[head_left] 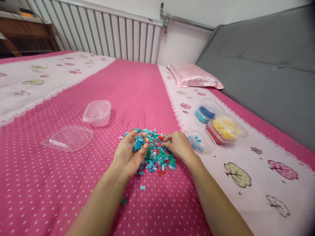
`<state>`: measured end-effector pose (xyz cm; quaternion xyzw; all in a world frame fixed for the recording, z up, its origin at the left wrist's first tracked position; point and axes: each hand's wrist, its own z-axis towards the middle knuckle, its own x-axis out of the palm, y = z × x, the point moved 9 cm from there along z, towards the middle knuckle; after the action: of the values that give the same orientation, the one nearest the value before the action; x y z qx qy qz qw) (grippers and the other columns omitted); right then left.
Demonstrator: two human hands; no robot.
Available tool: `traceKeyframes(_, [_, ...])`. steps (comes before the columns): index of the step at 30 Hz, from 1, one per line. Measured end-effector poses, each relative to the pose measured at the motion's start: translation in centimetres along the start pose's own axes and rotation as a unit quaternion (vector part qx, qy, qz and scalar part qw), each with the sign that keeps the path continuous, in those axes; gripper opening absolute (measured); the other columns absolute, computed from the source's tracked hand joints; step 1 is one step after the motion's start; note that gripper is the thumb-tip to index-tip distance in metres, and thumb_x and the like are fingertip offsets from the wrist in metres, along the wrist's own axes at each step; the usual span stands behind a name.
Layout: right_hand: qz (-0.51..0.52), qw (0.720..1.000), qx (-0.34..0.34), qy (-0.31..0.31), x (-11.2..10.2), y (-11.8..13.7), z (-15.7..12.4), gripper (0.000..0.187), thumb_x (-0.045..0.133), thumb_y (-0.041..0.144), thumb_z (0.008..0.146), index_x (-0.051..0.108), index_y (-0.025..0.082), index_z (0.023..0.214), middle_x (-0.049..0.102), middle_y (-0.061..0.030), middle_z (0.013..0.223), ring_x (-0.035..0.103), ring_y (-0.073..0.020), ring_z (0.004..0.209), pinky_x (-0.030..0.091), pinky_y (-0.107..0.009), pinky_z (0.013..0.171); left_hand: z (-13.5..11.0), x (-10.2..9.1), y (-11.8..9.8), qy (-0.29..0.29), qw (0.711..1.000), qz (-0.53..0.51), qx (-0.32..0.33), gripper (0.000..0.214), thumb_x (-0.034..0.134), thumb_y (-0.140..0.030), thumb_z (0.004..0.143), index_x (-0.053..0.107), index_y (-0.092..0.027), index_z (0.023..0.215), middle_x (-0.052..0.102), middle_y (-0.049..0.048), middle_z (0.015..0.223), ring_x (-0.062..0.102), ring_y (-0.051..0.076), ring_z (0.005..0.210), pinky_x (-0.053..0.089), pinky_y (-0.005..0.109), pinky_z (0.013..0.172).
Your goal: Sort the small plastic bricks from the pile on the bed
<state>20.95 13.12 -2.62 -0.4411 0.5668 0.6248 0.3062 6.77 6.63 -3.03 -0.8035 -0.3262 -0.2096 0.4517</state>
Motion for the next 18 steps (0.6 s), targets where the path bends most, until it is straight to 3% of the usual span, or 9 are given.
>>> traceKeyframes(8, [-0.039,0.999,-0.036,0.003,0.4,0.6,0.0,0.013,0.065,0.015,0.077,0.076,0.021,0.076,0.07,-0.0032,0.066,0.063,-0.0168,0.063,0.041,-0.024,0.061,0.0,0.0,0.1,-0.005,1.0,0.002,0.002,0.031,0.03,-0.019,0.093,0.052,-0.011,0.073,0.053,0.0049,0.056,0.046,0.007,0.042,0.033,0.011,0.032])
traceKeyframes(13, [0.07,0.995,-0.044,-0.059,-2.0,0.6,-0.3,0.009,0.067,0.018,0.075,0.075,0.019,0.079,0.069,-0.0016,0.065,0.061,-0.0148,0.06,0.039,-0.023,0.057,-0.2,0.2,0.6,-0.006,1.0,0.01,-0.007,0.031,0.031,-0.02,0.093,0.054,-0.01,0.074,0.054,0.0052,0.057,0.047,0.007,0.042,0.034,0.011,0.032])
traceKeyframes(18, [0.204,0.972,-0.091,-0.079,-4.1,1.7,-1.4,0.012,0.068,0.026,0.075,0.073,0.018,0.082,0.063,0.0016,0.056,0.053,-0.012,0.05,0.038,-0.022,0.051,-0.2,1.1,1.4,0.026,0.999,0.013,-0.021,0.032,0.03,-0.019,0.094,0.054,-0.009,0.075,0.056,0.0059,0.057,0.049,0.007,0.041,0.037,0.011,0.034])
